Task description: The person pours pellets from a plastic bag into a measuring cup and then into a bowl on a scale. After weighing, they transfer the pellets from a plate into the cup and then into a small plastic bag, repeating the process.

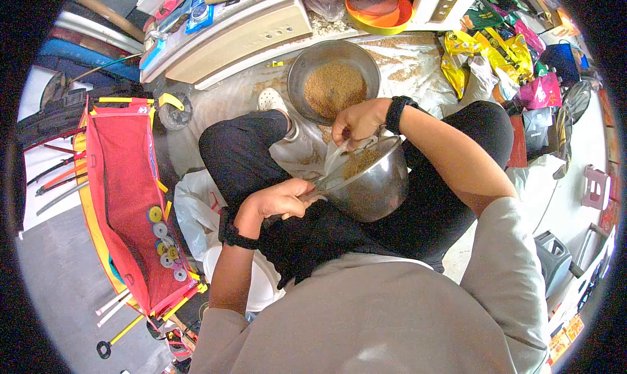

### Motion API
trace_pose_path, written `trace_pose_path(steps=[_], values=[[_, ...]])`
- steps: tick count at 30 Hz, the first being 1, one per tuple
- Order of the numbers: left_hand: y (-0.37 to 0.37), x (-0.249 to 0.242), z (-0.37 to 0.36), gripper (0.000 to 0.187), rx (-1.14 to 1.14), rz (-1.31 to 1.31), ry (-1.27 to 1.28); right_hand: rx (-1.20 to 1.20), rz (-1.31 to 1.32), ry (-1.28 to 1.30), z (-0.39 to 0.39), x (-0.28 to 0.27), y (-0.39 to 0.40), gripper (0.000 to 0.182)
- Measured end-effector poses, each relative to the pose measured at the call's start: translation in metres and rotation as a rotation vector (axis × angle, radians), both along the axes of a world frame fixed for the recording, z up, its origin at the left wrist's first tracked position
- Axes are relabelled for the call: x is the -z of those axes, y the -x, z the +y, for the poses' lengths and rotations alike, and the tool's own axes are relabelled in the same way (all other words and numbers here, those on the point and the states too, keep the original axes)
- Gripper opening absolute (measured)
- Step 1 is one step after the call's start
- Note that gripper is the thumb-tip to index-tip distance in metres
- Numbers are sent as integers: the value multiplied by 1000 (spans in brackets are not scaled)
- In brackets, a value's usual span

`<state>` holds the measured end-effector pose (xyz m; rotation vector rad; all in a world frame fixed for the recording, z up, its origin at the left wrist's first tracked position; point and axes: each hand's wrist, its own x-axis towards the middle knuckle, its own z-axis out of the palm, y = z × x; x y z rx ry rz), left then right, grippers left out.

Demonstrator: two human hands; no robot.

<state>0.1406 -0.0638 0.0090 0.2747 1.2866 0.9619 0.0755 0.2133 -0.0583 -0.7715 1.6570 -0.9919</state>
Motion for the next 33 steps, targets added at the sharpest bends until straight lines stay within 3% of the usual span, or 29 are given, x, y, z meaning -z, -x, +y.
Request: trace_pose_path(steps=[19, 30, 33], values=[[4, -13, 5, 25, 47, -52, 31, 4, -31, 83, 3, -11, -3, 12], [6, -9, -3, 19, 46, -63, -27, 9, -83, -88, 0, -30, -2, 19], [6, -6, -6, 18, 29, -77, -44, -10, 21, 13, 1, -17, -2, 23]])
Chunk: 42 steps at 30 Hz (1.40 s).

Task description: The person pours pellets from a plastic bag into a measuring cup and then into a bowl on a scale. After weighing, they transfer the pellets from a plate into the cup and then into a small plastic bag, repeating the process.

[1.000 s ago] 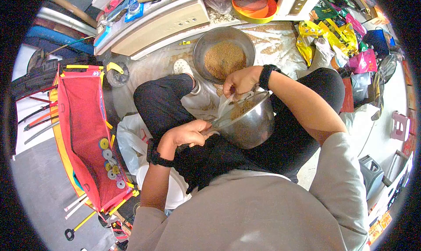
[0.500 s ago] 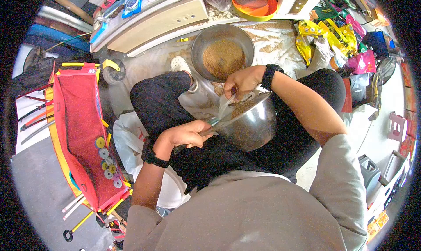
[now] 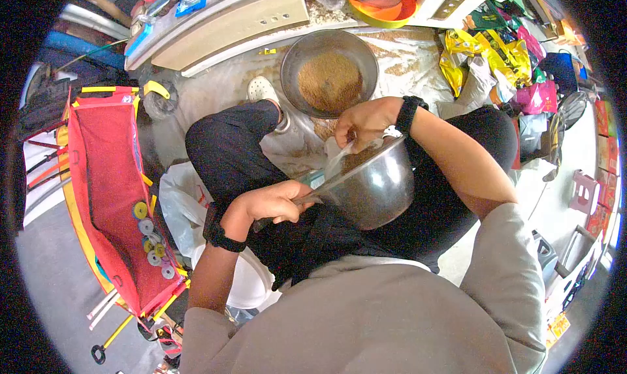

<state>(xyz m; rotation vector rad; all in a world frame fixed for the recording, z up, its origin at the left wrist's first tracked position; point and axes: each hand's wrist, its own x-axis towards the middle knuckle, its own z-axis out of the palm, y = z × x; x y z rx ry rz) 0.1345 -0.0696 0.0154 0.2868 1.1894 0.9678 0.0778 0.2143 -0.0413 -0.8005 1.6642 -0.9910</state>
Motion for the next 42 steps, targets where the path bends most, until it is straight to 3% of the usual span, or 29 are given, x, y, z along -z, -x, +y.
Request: trace_pose_path(steps=[3, 13, 18, 28, 31, 33, 36, 42], values=[[1, -1, 1, 19, 4, 2, -3, -5, -79, -105, 2, -8, 2, 23], [4, -4, 5, 22, 31, 31, 12, 5, -118, -52, 5, 3, 1, 20], [3, -1, 5, 25, 64, 36, 43, 16, -237, -142, 5, 2, 0, 18], [0, 3, 3, 27, 51, 49, 63, 2, -152, -79, 6, -1, 0, 18], [-5, 1, 2, 27, 32, 106, 46, 45, -221, -166, 6, 0, 3, 20], [-8, -10, 5, 27, 47, 212, 87, 4, -155, -10, 7, 7, 3, 19], [-15, -12, 3, 22, 56, 659, -141, 34, -119, 62, 10, 11, 5, 18], [-30, -39, -4, 22, -68, 834, -43, 184, -51, 93, 14, -8, 15, 13]])
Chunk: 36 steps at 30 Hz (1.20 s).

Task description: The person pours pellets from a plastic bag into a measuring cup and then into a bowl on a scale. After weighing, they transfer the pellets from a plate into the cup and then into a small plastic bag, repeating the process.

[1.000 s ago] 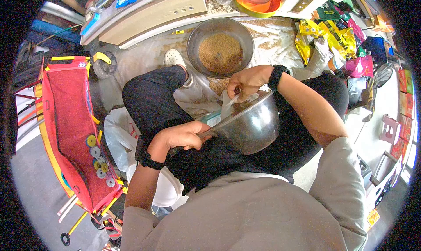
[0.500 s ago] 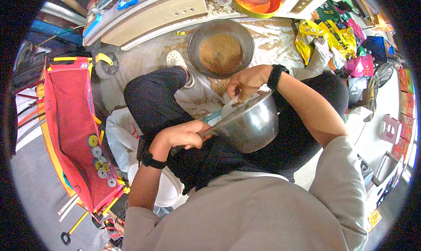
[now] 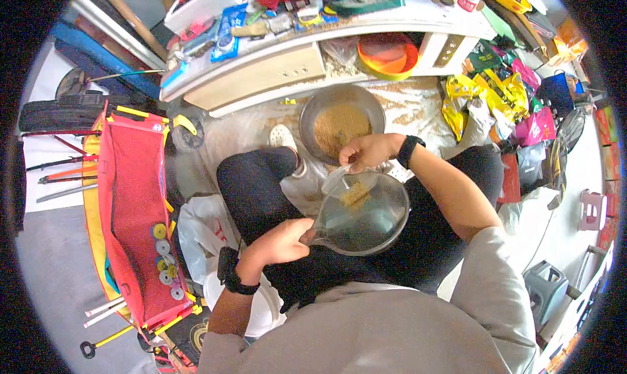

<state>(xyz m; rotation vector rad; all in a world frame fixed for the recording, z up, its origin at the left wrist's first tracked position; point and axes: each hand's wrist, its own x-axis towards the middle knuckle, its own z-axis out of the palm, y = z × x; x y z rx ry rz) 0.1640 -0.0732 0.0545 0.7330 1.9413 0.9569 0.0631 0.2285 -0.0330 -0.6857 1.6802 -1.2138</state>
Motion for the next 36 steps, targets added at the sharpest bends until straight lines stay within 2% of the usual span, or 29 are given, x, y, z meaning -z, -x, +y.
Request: trace_pose_path(steps=[2, 4, 6, 7, 8, 10, 11, 12, 17, 20, 23, 26, 28, 30, 33, 34, 36], values=[[-3, -5, -4, 24, -58, 57, -18, 200, -13, -60, 3, -6, 2, 11], [-5, -13, -7, 25, -94, 86, -56, 258, -3, -32, 11, -8, 7, 9], [-8, -19, -9, 23, -166, 124, -5, 593, -129, 31, 17, -21, 10, 8], [-9, -23, -10, 23, -171, 140, -13, 706, -105, 42, 18, -28, 11, 6], [-11, -28, -10, 22, -196, 181, -11, 701, -85, 40, 18, -32, 11, 6], [-13, -32, -12, 22, -237, 241, -20, 1056, -98, 262, 21, -33, 18, 6], [-14, -32, -13, 21, -257, 250, -15, 1107, -98, 398, 26, -26, 25, 7], [-16, -31, -15, 21, -276, 258, -10, 1186, -120, 449, 28, -43, 24, 10], [-22, -23, -19, 18, -337, 359, 117, 1150, 1, 829, 41, -123, 18, 9], [-18, -20, -18, 22, -335, 322, 195, 1139, 71, 939, 56, -160, 17, 25], [-15, -17, -13, 22, -349, 382, 197, 1006, 153, 1037, 41, -222, -8, 41], [-13, -9, -6, 20, -408, 429, 107, 903, 174, 1069, 26, -259, -29, 42], [-15, -15, -1, 20, -439, 469, 60, 801, 38, 1124, 30, -256, -34, 38], [-17, -13, 1, 19, -431, 472, 61, 932, 3, 1105, 21, -250, -46, 38], [-18, -12, 2, 19, -419, 447, 92, 976, -95, 1082, 10, -228, -59, 41], [-19, -13, 2, 19, -418, 433, 91, 1000, -81, 992, 2, -223, -66, 43], [-18, -20, 3, 18, -425, 449, 120, 933, -108, 909, -15, -207, -70, 37]])
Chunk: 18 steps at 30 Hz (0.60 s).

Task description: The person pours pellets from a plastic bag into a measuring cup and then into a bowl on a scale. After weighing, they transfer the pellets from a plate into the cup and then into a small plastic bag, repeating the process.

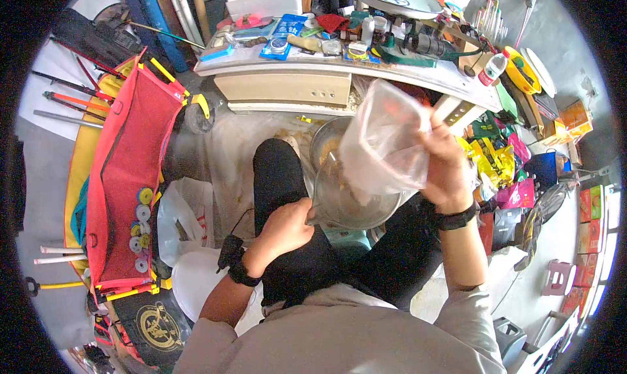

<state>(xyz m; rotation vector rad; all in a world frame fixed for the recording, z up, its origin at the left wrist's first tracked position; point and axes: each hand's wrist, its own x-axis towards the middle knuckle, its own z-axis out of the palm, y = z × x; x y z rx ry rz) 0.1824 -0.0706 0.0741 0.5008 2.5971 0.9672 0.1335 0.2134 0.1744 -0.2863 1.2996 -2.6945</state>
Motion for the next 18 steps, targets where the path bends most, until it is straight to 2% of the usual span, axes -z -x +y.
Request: trace_pose_path(steps=[2, 4, 6, 8, 10, 11, 12, 14, 15, 16, 18], values=[[-1, -3, 1, 18, -2, 15, 4, -43, -144, -169, -10, 16, -3, 30], [-2, -3, 0, 18, -28, 44, 11, -109, -258, -165, -17, 39, -8, 24], [-3, -5, 0, 18, -15, 43, 59, -255, -215, -90, -21, 44, -20, 24], [-8, -5, 0, 18, -1, 27, 108, -311, -187, -134, -20, 40, -26, 25], [-10, -6, 0, 18, 7, 39, 90, -264, 47, -716, -14, 42, -24, 25], [-10, -8, 2, 18, 13, 40, 87, -125, 312, -1197, -7, 46, -17, 27], [-11, -10, 4, 18, 22, 53, 100, -121, 308, -1200, -6, 49, -18, 27], [-11, -14, 7, 18, 29, 65, 111, -223, 400, -1595, -5, 54, -18, 32], [-10, -17, 9, 18, 44, 71, 146, -296, 444, -1665, -1, 68, -19, 47], [-10, -18, 11, 18, 61, 79, 182, -297, 440, -1666, -3, 75, -23, 47], [-9, -17, 14, 18, 61, 85, 170, -112, 587, -1627, -20, 80, -28, 55]])
